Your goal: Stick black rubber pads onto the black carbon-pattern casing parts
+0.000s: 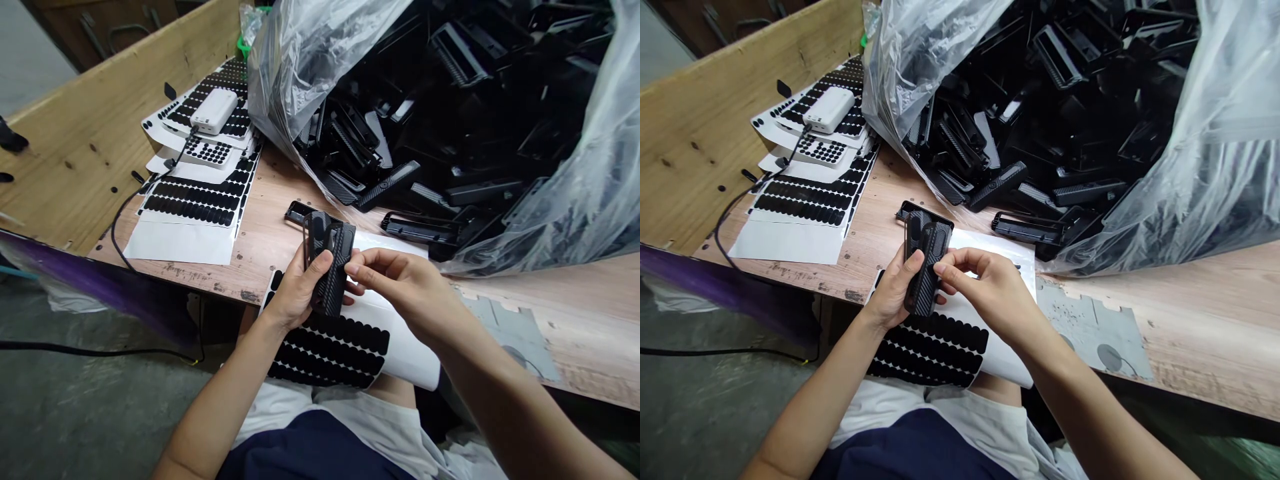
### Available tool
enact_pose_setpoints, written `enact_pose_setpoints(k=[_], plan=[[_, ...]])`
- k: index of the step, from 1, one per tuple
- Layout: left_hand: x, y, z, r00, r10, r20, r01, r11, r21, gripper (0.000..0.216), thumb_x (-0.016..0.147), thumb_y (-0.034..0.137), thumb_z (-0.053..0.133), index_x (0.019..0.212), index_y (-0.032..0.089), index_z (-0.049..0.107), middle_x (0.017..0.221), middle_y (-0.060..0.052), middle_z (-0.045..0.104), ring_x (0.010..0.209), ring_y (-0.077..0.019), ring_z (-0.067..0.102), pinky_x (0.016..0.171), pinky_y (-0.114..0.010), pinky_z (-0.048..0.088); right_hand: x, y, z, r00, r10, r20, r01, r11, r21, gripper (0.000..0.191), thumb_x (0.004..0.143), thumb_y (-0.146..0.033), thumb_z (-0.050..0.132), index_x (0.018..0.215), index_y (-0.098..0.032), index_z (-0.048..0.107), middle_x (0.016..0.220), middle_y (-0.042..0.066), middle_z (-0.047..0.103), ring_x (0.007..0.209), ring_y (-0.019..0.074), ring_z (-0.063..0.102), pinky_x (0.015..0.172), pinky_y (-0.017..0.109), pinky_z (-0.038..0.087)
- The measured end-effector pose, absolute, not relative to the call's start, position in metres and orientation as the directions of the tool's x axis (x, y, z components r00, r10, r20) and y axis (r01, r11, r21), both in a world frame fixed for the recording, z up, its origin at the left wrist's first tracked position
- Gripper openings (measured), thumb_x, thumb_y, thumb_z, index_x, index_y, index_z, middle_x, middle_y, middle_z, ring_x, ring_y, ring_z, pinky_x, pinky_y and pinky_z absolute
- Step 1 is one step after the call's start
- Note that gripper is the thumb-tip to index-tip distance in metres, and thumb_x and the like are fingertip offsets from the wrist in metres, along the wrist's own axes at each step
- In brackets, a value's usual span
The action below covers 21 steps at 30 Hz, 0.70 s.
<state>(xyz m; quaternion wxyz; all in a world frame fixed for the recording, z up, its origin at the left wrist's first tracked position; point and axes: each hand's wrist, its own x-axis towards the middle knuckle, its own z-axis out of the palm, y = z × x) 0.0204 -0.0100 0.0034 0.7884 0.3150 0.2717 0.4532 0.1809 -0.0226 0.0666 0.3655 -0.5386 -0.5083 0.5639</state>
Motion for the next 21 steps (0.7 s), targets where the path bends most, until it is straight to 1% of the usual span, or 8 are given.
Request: enact_pose_setpoints(k=[6, 12, 16, 21], plan=[[0.02, -0.01, 0.005, 0.441, 0.887, -0.136, -0.545, 0.385, 0.744, 0.065, 0.086, 0.064, 0.077, 0.129, 0.023, 0.053, 0.121, -0.011, 0.074, 0.083, -0.0249, 0.079, 0.063, -0.032, 0.064, 0.18, -0.021, 0.068, -0.155, 0.958, -0.239, 0.141, -0.218, -0.966, 0.042, 0.076, -0.057, 0.087, 0.071, -0.019, 0.069, 0.067, 0.0, 0.063, 0.067, 0.0152, 0.057, 0.067, 0.03, 0.044], [0.02, -0.01, 0.005, 0.448, 0.884, -0.137, -0.551, 0.393, 0.737, 0.063, 0.086, 0.063, 0.077, 0.129, 0.023, 0.054, 0.12, -0.011, 0.074, 0.08, -0.0238, 0.079, 0.059, -0.029, 0.063, 0.181, -0.022, 0.068, -0.165, 0.959, -0.232, 0.154, -0.208, -0.966, 0.044, 0.078, -0.059, 0.085, 0.07, -0.02, 0.068, 0.068, 0.0, 0.062, 0.067, 0.0156, 0.058, 0.068, 0.03, 0.045], [0.021, -0.01, 0.004, 0.441, 0.885, -0.145, -0.559, 0.398, 0.727, 0.064, 0.084, 0.063, 0.078, 0.128, 0.023, 0.055, 0.117, -0.01, 0.075, 0.078, -0.0228, 0.079, 0.055, -0.025, 0.06, 0.179, -0.022, 0.071, -0.136, 0.967, -0.217, 0.19, -0.19, -0.963, 0.046, 0.074, -0.063, 0.086, 0.07, -0.02, 0.07, 0.069, 0.001, 0.064, 0.067, 0.0165, 0.058, 0.066, 0.03, 0.047], [0.02, -0.009, 0.003, 0.434, 0.889, -0.146, -0.568, 0.396, 0.722, 0.066, 0.082, 0.064, 0.08, 0.126, 0.023, 0.055, 0.11, -0.008, 0.076, 0.076, -0.0231, 0.079, 0.053, -0.023, 0.059, 0.175, -0.022, 0.078, -0.079, 0.973, -0.216, 0.26, -0.189, -0.947, 0.047, 0.068, -0.065, 0.088, 0.069, -0.021, 0.071, 0.068, 0.002, 0.066, 0.065, 0.0168, 0.06, 0.065, 0.031, 0.051]])
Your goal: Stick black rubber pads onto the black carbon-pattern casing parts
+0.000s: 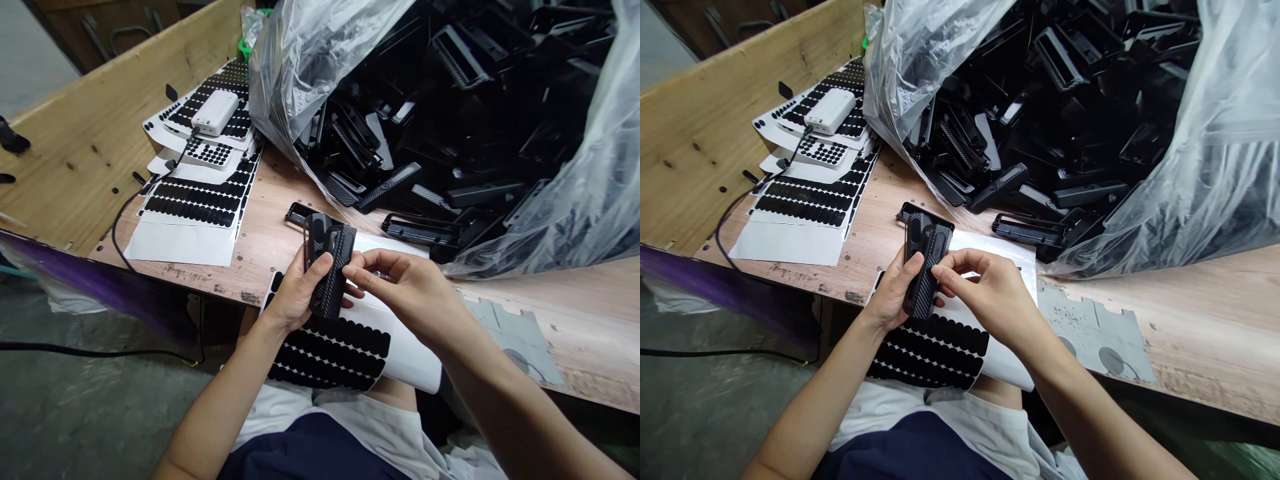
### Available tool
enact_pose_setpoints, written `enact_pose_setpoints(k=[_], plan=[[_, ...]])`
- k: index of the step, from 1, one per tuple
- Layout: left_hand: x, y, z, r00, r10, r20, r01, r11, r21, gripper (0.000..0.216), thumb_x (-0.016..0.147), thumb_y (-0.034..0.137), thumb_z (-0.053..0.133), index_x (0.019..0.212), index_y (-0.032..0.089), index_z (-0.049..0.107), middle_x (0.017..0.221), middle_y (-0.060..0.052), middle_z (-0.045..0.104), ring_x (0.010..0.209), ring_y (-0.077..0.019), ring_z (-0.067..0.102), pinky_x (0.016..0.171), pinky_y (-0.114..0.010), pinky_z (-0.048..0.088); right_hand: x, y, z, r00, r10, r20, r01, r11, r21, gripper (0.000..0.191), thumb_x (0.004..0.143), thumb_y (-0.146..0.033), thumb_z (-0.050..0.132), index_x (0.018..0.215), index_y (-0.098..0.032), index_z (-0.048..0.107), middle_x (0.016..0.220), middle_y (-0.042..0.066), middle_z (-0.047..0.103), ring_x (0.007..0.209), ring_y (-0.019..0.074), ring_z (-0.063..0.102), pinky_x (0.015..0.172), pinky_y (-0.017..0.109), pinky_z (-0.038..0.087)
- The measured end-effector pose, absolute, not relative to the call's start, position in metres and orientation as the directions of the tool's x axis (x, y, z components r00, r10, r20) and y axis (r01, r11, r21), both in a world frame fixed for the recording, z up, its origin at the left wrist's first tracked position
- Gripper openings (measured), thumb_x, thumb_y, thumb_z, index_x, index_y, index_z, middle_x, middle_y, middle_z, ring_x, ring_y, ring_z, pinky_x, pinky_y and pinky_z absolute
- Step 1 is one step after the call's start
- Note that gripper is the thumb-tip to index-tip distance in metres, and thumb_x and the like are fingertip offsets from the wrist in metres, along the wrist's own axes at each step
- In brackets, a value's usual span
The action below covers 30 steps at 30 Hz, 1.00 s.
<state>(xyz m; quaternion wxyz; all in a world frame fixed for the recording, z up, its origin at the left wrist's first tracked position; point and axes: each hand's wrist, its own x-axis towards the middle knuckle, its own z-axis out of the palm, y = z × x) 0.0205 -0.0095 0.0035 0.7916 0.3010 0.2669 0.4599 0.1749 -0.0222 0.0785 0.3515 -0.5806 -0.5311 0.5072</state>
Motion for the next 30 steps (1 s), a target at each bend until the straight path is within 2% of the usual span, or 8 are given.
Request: enact_pose_setpoints(k=[6, 12, 17, 20, 22, 25, 27, 30], plan=[[0.021, -0.009, 0.003, 0.418, 0.896, -0.15, -0.557, 0.384, 0.736, 0.065, 0.083, 0.064, 0.079, 0.125, 0.021, 0.054, 0.109, -0.008, 0.076, 0.071, -0.0224, 0.078, 0.051, -0.025, 0.06, 0.172, -0.024, 0.079, -0.066, 0.986, -0.151, 0.35, -0.119, -0.929, 0.043, 0.074, -0.061, 0.085, 0.074, -0.022, 0.067, 0.071, 0.002, 0.067, 0.063, 0.0182, 0.064, 0.063, 0.033, 0.054], [0.017, -0.007, 0.006, 0.423, 0.894, -0.148, -0.591, 0.396, 0.703, 0.064, 0.085, 0.06, 0.078, 0.129, 0.018, 0.058, 0.121, -0.013, 0.075, 0.068, -0.0183, 0.077, 0.051, -0.024, 0.058, 0.18, -0.018, 0.054, 0.148, 0.977, 0.155, 0.555, 0.048, -0.831, 0.021, 0.091, -0.046, 0.069, 0.09, -0.026, 0.062, 0.089, 0.005, 0.073, 0.079, 0.0222, 0.067, 0.07, 0.035, 0.052], [0.012, -0.003, 0.004, 0.421, 0.891, -0.169, -0.648, 0.426, 0.631, 0.054, 0.093, 0.057, 0.068, 0.124, 0.013, 0.065, 0.109, -0.013, 0.078, 0.055, -0.0112, 0.068, 0.05, -0.022, 0.054, 0.183, -0.027, 0.021, -0.257, 0.963, 0.08, 0.672, 0.237, -0.702, 0.023, 0.094, -0.044, 0.065, 0.084, -0.024, 0.072, 0.082, 0.008, 0.075, 0.078, 0.0269, 0.063, 0.075, 0.043, 0.046], [0.011, -0.003, 0.003, 0.437, 0.883, -0.171, -0.637, 0.438, 0.634, 0.053, 0.093, 0.057, 0.067, 0.122, 0.013, 0.065, 0.098, -0.01, 0.078, 0.051, -0.0105, 0.065, 0.051, -0.022, 0.054, 0.185, -0.035, 0.019, -0.27, 0.945, 0.187, 0.631, 0.32, -0.707, 0.02, 0.093, -0.035, 0.067, 0.077, -0.025, 0.073, 0.08, 0.008, 0.074, 0.079, 0.0268, 0.061, 0.077, 0.044, 0.045], [0.011, -0.003, 0.002, 0.439, 0.884, -0.164, -0.631, 0.433, 0.644, 0.055, 0.091, 0.058, 0.07, 0.122, 0.013, 0.063, 0.098, -0.011, 0.078, 0.052, -0.0112, 0.066, 0.049, -0.022, 0.053, 0.191, -0.034, 0.029, -0.159, 0.97, 0.186, 0.544, 0.243, -0.803, 0.014, 0.091, -0.035, 0.073, 0.079, -0.027, 0.075, 0.082, 0.006, 0.074, 0.081, 0.0258, 0.063, 0.08, 0.044, 0.047], [0.012, -0.004, 0.002, 0.471, 0.869, -0.149, -0.6, 0.44, 0.668, 0.057, 0.089, 0.058, 0.071, 0.122, 0.013, 0.061, 0.101, -0.012, 0.078, 0.051, -0.0126, 0.068, 0.045, -0.021, 0.051, 0.203, -0.021, 0.052, 0.043, 0.999, 0.002, 0.254, -0.009, -0.967, 0.018, 0.082, -0.046, 0.083, 0.081, -0.028, 0.077, 0.087, 0.004, 0.074, 0.085, 0.0241, 0.065, 0.084, 0.042, 0.05], [0.013, -0.004, 0.003, 0.493, 0.858, -0.143, -0.58, 0.446, 0.682, 0.056, 0.089, 0.057, 0.071, 0.123, 0.014, 0.059, 0.105, -0.013, 0.078, 0.052, -0.014, 0.069, 0.044, -0.021, 0.05, 0.208, -0.009, 0.066, 0.01, 0.99, -0.139, 0.078, -0.139, -0.987, 0.027, 0.073, -0.051, 0.09, 0.079, -0.028, 0.078, 0.098, 0.004, 0.076, 0.092, 0.0243, 0.067, 0.087, 0.041, 0.051], [0.013, -0.004, 0.003, 0.515, 0.845, -0.145, -0.566, 0.462, 0.682, 0.055, 0.089, 0.055, 0.072, 0.124, 0.014, 0.057, 0.106, -0.014, 0.078, 0.05, -0.0146, 0.069, 0.041, -0.021, 0.05, 0.206, 0.005, 0.081, -0.158, 0.967, -0.2, 0.065, -0.192, -0.979, 0.032, 0.07, -0.052, 0.092, 0.073, -0.024, 0.078, 0.116, 0.008, 0.075, 0.099, 0.0256, 0.068, 0.09, 0.041, 0.053]])
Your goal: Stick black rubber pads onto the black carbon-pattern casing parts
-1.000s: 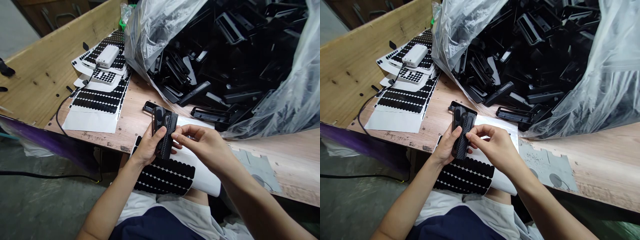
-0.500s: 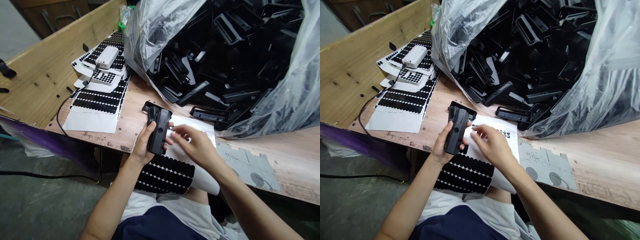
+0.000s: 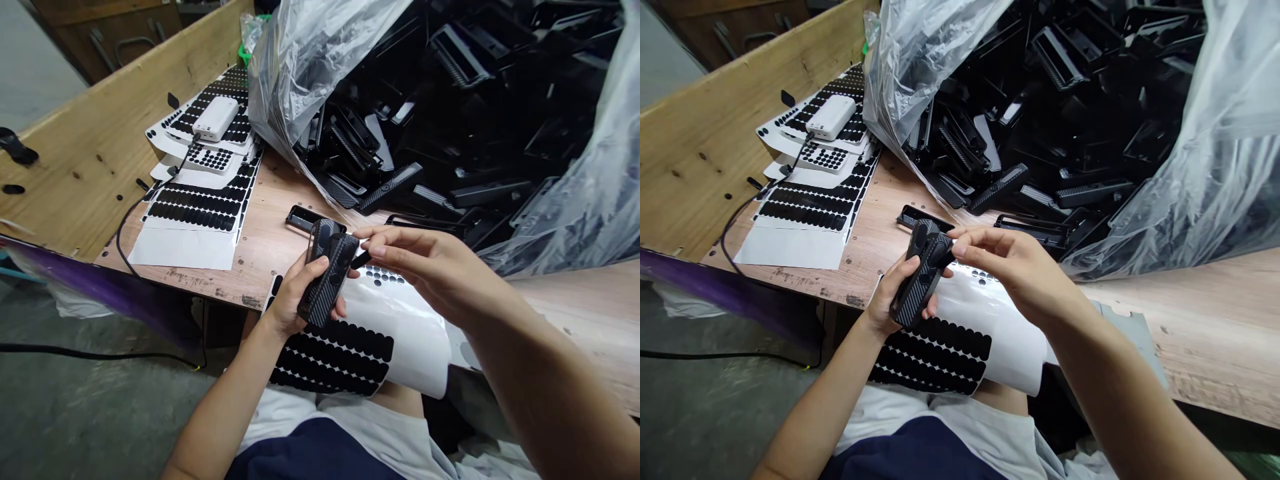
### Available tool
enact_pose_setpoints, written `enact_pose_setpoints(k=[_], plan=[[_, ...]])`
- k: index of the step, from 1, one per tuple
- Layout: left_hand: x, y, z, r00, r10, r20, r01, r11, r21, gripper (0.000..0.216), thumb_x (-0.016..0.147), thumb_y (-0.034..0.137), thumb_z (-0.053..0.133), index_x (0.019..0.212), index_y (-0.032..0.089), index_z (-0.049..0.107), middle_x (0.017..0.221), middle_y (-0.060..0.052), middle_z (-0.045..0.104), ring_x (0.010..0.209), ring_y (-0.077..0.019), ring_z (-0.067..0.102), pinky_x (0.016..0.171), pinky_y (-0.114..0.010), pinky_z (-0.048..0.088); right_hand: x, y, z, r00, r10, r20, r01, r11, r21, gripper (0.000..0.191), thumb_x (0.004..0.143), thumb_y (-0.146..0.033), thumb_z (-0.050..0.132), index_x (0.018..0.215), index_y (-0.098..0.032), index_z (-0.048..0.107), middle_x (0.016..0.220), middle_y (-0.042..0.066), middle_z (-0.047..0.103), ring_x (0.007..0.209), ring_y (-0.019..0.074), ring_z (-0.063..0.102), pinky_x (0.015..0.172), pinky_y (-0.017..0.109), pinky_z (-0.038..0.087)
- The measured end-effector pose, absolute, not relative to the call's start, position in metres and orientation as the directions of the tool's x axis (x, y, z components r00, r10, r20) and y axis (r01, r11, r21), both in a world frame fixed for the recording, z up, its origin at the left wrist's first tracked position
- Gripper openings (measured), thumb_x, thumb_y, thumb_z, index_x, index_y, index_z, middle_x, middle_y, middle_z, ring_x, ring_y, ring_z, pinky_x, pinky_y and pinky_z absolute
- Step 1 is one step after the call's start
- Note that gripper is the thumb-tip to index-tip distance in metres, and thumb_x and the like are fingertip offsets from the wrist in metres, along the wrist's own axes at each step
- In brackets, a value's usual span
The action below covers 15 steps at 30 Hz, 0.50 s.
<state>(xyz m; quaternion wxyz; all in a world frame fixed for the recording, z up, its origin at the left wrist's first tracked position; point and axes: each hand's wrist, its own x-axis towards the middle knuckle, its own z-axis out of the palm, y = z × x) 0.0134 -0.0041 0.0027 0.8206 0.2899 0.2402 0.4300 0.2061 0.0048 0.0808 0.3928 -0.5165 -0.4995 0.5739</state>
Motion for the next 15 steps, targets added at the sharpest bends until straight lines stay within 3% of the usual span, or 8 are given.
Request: enact_pose_setpoints(k=[2, 8, 15], plan=[[0.013, -0.004, 0.002, 0.524, 0.841, -0.136, -0.574, 0.467, 0.672, 0.055, 0.09, 0.054, 0.071, 0.125, 0.014, 0.057, 0.105, -0.014, 0.078, 0.05, -0.0145, 0.069, 0.041, -0.02, 0.05, 0.201, 0.01, 0.085, -0.213, 0.957, -0.196, 0.11, -0.176, -0.978, 0.035, 0.071, -0.053, 0.092, 0.073, -0.022, 0.078, 0.117, 0.009, 0.075, 0.095, 0.0252, 0.068, 0.088, 0.041, 0.054], [0.011, -0.003, -0.001, 0.558, 0.824, -0.101, -0.589, 0.478, 0.651, 0.056, 0.093, 0.051, 0.069, 0.132, 0.014, 0.056, 0.104, -0.013, 0.078, 0.052, -0.0155, 0.071, 0.042, -0.02, 0.052, 0.196, 0.018, 0.087, -0.306, 0.935, -0.179, 0.165, -0.133, -0.977, 0.038, 0.074, -0.057, 0.089, 0.076, -0.021, 0.078, 0.083, 0.006, 0.073, 0.079, 0.0218, 0.065, 0.079, 0.038, 0.053], [0.011, -0.002, 0.0, 0.562, 0.819, -0.116, -0.573, 0.487, 0.659, 0.059, 0.09, 0.054, 0.07, 0.131, 0.013, 0.056, 0.102, -0.012, 0.078, 0.051, -0.016, 0.071, 0.041, -0.021, 0.051, 0.196, 0.021, 0.093, -0.31, 0.93, -0.197, 0.225, -0.129, -0.966, 0.041, 0.073, -0.061, 0.088, 0.075, -0.021, 0.078, 0.078, 0.005, 0.072, 0.08, 0.0221, 0.067, 0.077, 0.036, 0.052]])
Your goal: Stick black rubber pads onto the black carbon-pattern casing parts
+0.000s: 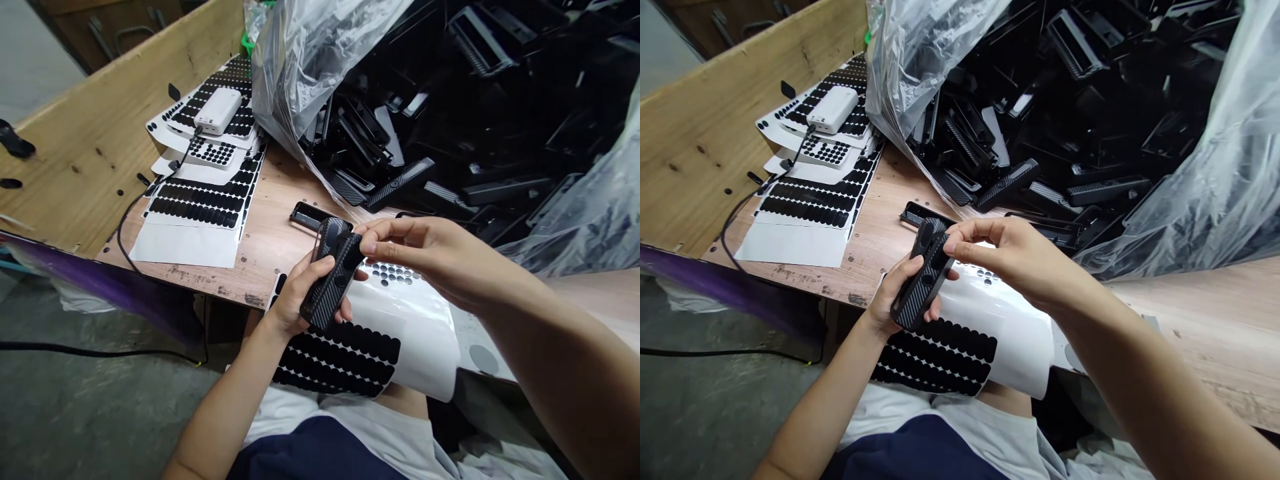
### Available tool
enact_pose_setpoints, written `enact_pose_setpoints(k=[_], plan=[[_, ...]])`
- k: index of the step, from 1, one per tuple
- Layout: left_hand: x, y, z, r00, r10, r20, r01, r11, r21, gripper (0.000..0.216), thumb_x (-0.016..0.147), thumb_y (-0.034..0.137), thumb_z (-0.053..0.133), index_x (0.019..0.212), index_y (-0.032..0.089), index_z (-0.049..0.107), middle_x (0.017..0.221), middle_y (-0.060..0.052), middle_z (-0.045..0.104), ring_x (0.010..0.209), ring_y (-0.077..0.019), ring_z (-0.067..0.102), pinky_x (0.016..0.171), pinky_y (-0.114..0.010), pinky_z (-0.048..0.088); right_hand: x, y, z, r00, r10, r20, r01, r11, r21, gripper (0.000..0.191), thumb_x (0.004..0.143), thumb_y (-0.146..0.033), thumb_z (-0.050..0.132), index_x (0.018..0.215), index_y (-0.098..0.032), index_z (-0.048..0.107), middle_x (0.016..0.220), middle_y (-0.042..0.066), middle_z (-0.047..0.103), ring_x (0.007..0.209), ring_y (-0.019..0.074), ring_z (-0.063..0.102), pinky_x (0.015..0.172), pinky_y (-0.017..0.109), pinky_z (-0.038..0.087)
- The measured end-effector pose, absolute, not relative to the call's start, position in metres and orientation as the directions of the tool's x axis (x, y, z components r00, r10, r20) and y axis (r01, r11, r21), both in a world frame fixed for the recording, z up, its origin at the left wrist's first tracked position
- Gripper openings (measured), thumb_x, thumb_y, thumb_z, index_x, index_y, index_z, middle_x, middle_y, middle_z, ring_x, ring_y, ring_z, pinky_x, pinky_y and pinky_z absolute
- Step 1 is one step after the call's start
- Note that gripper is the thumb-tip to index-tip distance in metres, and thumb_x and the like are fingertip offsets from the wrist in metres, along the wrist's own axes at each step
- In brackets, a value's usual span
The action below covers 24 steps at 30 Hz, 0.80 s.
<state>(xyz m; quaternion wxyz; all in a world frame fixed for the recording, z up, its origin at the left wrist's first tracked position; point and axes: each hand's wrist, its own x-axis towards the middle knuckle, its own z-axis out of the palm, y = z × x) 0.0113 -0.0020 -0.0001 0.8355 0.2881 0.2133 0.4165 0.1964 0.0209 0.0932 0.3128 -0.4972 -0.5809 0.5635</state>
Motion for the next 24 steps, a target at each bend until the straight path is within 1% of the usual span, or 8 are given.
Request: enact_pose_setpoints(k=[4, 7, 10, 13, 19, 24], plan=[[0.0119, -0.0023, -0.0001, 0.562, 0.819, -0.118, -0.577, 0.49, 0.653, 0.06, 0.09, 0.053, 0.071, 0.131, 0.013, 0.056, 0.101, -0.012, 0.077, 0.051, -0.0161, 0.071, 0.041, -0.021, 0.052, 0.1959, 0.0211, 0.0936, -0.264, 0.949, -0.174, 0.305, -0.089, -0.948, 0.049, 0.069, -0.068, 0.087, 0.075, -0.021, 0.078, 0.087, 0.007, 0.075, 0.086, 0.025, 0.068, 0.081, 0.039, 0.052], [0.0119, -0.0029, -0.0005, 0.559, 0.821, -0.116, -0.582, 0.488, 0.65, 0.059, 0.09, 0.053, 0.071, 0.131, 0.013, 0.055, 0.102, -0.012, 0.077, 0.051, -0.016, 0.071, 0.043, -0.022, 0.053, 0.1959, 0.021, 0.0917, -0.242, 0.958, -0.152, 0.349, -0.06, -0.935, 0.05, 0.07, -0.07, 0.085, 0.075, -0.021, 0.077, 0.09, 0.007, 0.075, 0.088, 0.025, 0.067, 0.083, 0.039, 0.051], [0.0116, -0.0035, -0.0001, 0.555, 0.824, -0.112, -0.585, 0.483, 0.652, 0.057, 0.091, 0.053, 0.071, 0.129, 0.013, 0.056, 0.103, -0.012, 0.077, 0.051, -0.0153, 0.071, 0.043, -0.021, 0.053, 0.1949, 0.0203, 0.091, -0.228, 0.964, -0.135, 0.386, -0.038, -0.922, 0.052, 0.072, -0.072, 0.083, 0.077, -0.021, 0.077, 0.092, 0.008, 0.076, 0.089, 0.0252, 0.067, 0.08, 0.038, 0.052], [0.0117, -0.0041, 0.0008, 0.551, 0.827, -0.111, -0.587, 0.479, 0.653, 0.056, 0.09, 0.054, 0.072, 0.125, 0.014, 0.057, 0.101, -0.011, 0.077, 0.051, -0.0148, 0.07, 0.043, -0.02, 0.053, 0.1932, 0.0193, 0.0926, -0.221, 0.968, -0.119, 0.429, -0.013, -0.903, 0.055, 0.07, -0.075, 0.082, 0.077, -0.021, 0.077, 0.095, 0.009, 0.076, 0.089, 0.0259, 0.067, 0.075, 0.037, 0.054], [0.0127, -0.0037, 0.0025, 0.538, 0.835, -0.118, -0.581, 0.468, 0.666, 0.054, 0.088, 0.055, 0.074, 0.118, 0.013, 0.057, 0.1, -0.011, 0.077, 0.049, -0.0142, 0.069, 0.042, -0.021, 0.052, 0.192, 0.0177, 0.0957, -0.228, 0.969, -0.089, 0.459, 0.026, -0.888, 0.056, 0.073, -0.075, 0.079, 0.08, -0.02, 0.077, 0.096, 0.01, 0.076, 0.09, 0.0267, 0.068, 0.076, 0.038, 0.055], [0.0124, -0.0037, 0.004, 0.545, 0.829, -0.125, -0.571, 0.476, 0.669, 0.054, 0.087, 0.055, 0.074, 0.117, 0.014, 0.056, 0.097, -0.011, 0.077, 0.048, -0.0142, 0.068, 0.042, -0.021, 0.051, 0.1937, 0.0173, 0.0989, -0.246, 0.961, -0.125, 0.46, 0.002, -0.888, 0.054, 0.073, -0.075, 0.08, 0.079, -0.021, 0.076, 0.091, 0.008, 0.076, 0.092, 0.0279, 0.068, 0.078, 0.038, 0.053]])
